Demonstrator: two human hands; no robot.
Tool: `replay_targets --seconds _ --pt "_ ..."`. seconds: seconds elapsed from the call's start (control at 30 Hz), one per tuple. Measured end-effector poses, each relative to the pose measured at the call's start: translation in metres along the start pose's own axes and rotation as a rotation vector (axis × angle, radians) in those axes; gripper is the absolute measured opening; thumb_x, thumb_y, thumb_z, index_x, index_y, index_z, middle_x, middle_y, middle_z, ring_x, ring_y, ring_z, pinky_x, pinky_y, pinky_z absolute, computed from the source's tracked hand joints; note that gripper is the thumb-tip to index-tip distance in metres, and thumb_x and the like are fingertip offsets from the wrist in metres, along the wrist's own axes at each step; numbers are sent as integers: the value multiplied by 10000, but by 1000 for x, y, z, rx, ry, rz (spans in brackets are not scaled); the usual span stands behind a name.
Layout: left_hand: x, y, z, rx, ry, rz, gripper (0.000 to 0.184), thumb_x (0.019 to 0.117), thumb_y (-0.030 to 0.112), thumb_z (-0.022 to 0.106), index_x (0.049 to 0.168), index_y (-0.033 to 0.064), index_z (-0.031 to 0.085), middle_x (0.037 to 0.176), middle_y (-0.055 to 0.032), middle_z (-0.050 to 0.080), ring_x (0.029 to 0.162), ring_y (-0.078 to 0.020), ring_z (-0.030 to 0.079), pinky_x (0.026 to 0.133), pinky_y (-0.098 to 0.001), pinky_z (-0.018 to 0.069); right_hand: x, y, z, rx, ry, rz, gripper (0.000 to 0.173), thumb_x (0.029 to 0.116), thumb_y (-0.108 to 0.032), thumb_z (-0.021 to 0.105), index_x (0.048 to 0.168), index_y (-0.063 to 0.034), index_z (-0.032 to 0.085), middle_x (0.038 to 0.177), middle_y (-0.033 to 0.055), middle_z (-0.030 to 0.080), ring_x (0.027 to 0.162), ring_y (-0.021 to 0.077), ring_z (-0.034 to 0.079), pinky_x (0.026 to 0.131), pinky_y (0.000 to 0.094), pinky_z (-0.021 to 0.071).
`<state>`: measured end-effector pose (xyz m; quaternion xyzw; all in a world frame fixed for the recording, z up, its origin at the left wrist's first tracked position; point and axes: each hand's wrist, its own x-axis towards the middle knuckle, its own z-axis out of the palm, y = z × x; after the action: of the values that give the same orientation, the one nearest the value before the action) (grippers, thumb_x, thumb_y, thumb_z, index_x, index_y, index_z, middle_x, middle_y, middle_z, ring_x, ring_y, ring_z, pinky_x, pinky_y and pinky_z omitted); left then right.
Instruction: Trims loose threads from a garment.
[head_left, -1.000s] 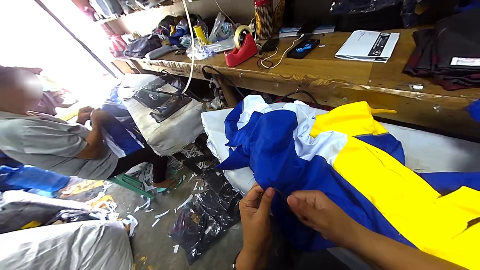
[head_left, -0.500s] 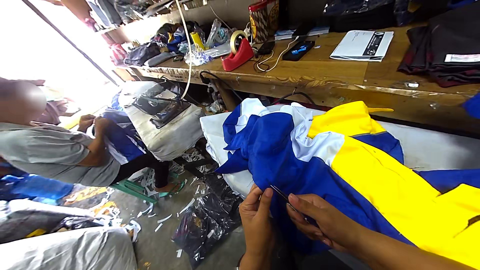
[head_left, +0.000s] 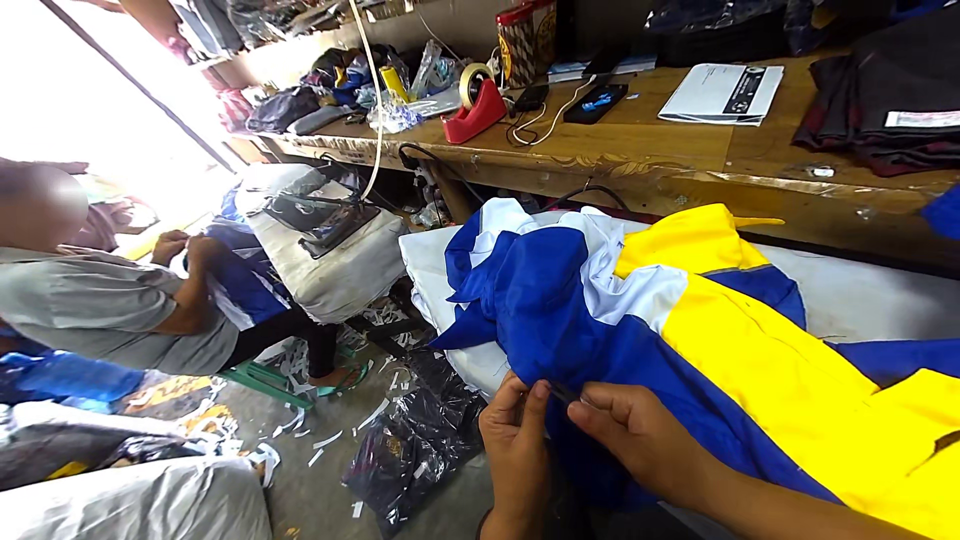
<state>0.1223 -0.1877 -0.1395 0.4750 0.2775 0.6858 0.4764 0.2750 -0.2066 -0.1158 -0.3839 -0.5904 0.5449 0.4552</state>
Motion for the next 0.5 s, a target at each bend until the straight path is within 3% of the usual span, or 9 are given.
replay_targets --seconds 0.03,0.13,0.3,0.5 --pt "0 1 -1 12 -10 5 132 988 130 664 993 25 743 974 -35 738 904 -80 703 839 -250 591 1 -1 -1 15 -18 11 417 1044 -420 554 706 -178 529 555 -122 367 465 -56 332 440 132 252" --pt "0 1 -1 27 -17 25 136 987 151 672 991 42 752 982 -21 738 926 -74 697 852 -245 584 3 -10 -7 499 -255 283 446 1061 -473 498 711 -199 540 529 -129 370 396 -57 340 367 111 278" --pt "1 -4 -3 158 -28 138 127 975 183 689 929 84 755 939 24 703 908 -46 650 818 -195 546 4 -9 -2 382 -147 239 455 1070 -358 509 645 -197 532 517 -119 388 402 -52 336 374 117 254" --pt "1 -6 -5 170 -12 162 129 971 177 693 913 82 758 920 26 687 893 -45 635 807 -192 534 5 -2 4 436 -179 210 457 1093 -341 451 656 -215 491 531 -137 354 426 -61 324 401 110 254"
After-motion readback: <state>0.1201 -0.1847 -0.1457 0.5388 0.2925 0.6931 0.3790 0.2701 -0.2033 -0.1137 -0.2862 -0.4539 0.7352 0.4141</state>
